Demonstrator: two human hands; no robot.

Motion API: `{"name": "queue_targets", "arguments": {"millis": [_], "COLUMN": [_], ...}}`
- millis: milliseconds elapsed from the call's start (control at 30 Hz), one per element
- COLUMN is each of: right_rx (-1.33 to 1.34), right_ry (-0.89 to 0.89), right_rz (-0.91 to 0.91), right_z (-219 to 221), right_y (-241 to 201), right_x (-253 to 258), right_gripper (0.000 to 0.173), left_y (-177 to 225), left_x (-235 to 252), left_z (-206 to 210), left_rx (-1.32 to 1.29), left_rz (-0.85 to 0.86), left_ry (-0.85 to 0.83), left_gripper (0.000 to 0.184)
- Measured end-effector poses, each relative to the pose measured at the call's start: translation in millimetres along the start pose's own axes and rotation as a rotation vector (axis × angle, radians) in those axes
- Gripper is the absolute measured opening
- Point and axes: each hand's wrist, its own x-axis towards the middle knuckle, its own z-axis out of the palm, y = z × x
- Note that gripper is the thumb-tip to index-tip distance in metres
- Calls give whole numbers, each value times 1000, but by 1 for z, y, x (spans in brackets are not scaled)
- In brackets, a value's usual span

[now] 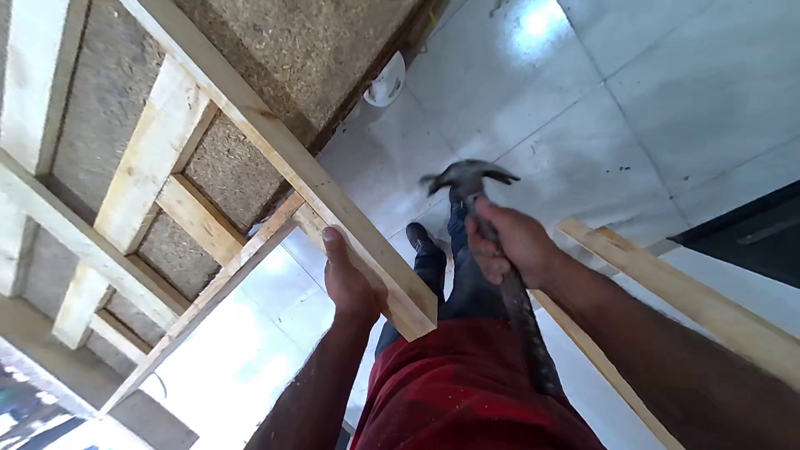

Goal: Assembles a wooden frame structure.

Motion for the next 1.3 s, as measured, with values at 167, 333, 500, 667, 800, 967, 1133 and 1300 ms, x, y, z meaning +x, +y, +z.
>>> {"name": "queue_targets", "arguments": {"millis": [167,333,500,667,800,967,1133,1300], "right_rx": [-200,-108,-547,-427,-508,-415,8,-6], "right_ry": [-256,222,21,267,109,21,-8,-216], "right_rz": [117,-136,-31,-191,-69,-3,205,172], "right_z": [25,4,45,14,40,-1,-4,-19], "right_y": [23,4,28,13,38,26,58,65], "right_x": [-11,-8,-20,-12,-14,-31,-35,-43], "right_gripper": [54,52,45,48,46,47,56,60], "left_y": [-3,-3,-3,-4,-4,-5,-6,-8], "left_x": [2,1,-1,1,0,-2,-2,-1], "left_z": [-4,-4,-5,-5,-8,-12,-13,-14], "left_rx": [2,22,21,47,34,21,11,-13], "left_rz": [13,5,9,14,44,73,96,105], "left_ry": [-9,7,8,26,4,-55,-71,-88], "left_gripper": [65,64,64,65,62,61,60,59]}}
